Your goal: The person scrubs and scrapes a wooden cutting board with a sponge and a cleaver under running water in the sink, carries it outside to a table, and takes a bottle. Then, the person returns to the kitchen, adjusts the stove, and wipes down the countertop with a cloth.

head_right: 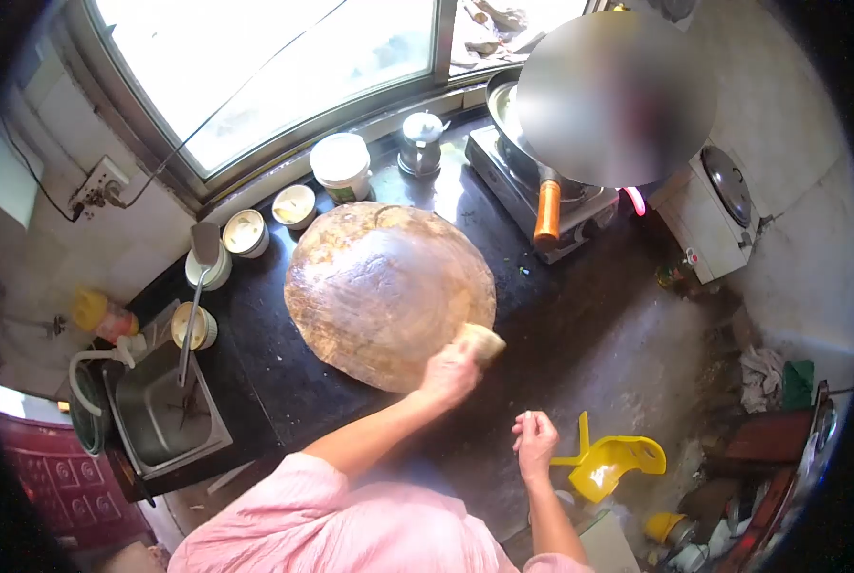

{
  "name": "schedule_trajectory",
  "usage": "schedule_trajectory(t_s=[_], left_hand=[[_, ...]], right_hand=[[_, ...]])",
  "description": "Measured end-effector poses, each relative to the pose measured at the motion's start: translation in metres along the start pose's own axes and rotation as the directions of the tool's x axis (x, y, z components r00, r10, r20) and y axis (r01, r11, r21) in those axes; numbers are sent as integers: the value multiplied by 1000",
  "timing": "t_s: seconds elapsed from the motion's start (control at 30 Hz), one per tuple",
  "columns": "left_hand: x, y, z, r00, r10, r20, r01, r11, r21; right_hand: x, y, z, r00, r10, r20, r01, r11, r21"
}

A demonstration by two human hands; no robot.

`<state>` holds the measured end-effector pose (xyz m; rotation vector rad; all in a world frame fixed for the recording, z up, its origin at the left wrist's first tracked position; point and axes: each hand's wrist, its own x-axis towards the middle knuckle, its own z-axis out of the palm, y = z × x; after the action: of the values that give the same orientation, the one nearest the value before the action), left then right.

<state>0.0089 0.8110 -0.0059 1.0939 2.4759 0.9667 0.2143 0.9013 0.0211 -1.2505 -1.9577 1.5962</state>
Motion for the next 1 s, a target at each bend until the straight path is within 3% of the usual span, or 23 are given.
schedule_trajectory(t_s=[0.03,0.07,0.13,0.17,0.2,0.23,0.27,0.3,0.33,0.4,0.47,0.5,0.53,0.57,0.6,0.67,0.73,0.8,0.83,0.87,0.93,1.0], left_hand=[[0,6,7,987,159,-1,-159,984,-85],[6,23,-12,990,139,-4,-139,983,-122],[24,3,-49,949,135,-285,-171,980,-104],[39,-27,-72,937,99,-336,-108,994,-8],[52,-77,-89,860,128,-493,-68,988,136],[62,-110,-125,882,-325,-341,325,944,-59],[72,-143,-162,702,-703,-110,699,711,-81],[71,-181,-171,694,-218,-686,364,928,73],[70,-185,-191,669,-438,-601,587,807,65],[96,-241,-139,734,-177,-656,370,914,168],[98,-152,-76,838,-123,-532,262,945,193],[97,-118,-45,883,-20,-469,118,977,179],[92,-75,-35,949,-83,-305,107,992,63],[86,-54,-14,941,51,-334,-32,998,62],[81,-40,-2,982,74,-171,-81,996,-36],[67,-16,-21,983,171,-74,-178,979,-103],[79,-41,-68,972,107,-211,-121,991,-54],[108,-111,-121,940,-79,-331,22,985,-173],[136,-197,-115,818,-556,146,574,771,-277],[130,-163,-184,734,-679,-20,677,734,-51],[158,-215,-135,830,-491,-264,468,871,-150],[159,-162,-100,849,-175,-499,115,982,-149]], right_hand=[[8,-6,-3,999,-26,26,26,1000,-4],[17,-10,-5,997,-58,47,58,998,2],[26,-10,-13,997,-59,41,60,997,-39],[29,-7,-17,998,-51,36,53,998,-36],[33,-5,-20,998,-49,31,50,998,-35],[34,1,-22,999,-27,33,28,1000,-9],[34,10,-25,999,-5,53,7,999,-35],[32,11,-25,998,-4,66,7,999,-48],[28,13,-23,997,2,78,3,998,-61],[25,21,-15,994,51,98,-49,998,-26],[20,13,-5,990,85,114,-87,996,15],[22,7,3,988,91,127,-92,996,1],[26,-1,13,988,56,140,-54,998,-20],[31,-10,22,987,21,159,-18,1000,-22],[34,-20,29,984,-14,178,18,1000,-25],[36,-40,36,978,-71,194,79,996,-35],[35,-43,37,978,-87,189,94,995,-28],[33,-36,27,983,-63,170,68,997,-26],[30,-30,21,989,-29,148,38,998,-54],[26,-20,16,992,3,129,7,997,-79],[18,-1,15,993,64,98,-59,997,-52],[11,8,19,992,94,82,-90,995,-52]])
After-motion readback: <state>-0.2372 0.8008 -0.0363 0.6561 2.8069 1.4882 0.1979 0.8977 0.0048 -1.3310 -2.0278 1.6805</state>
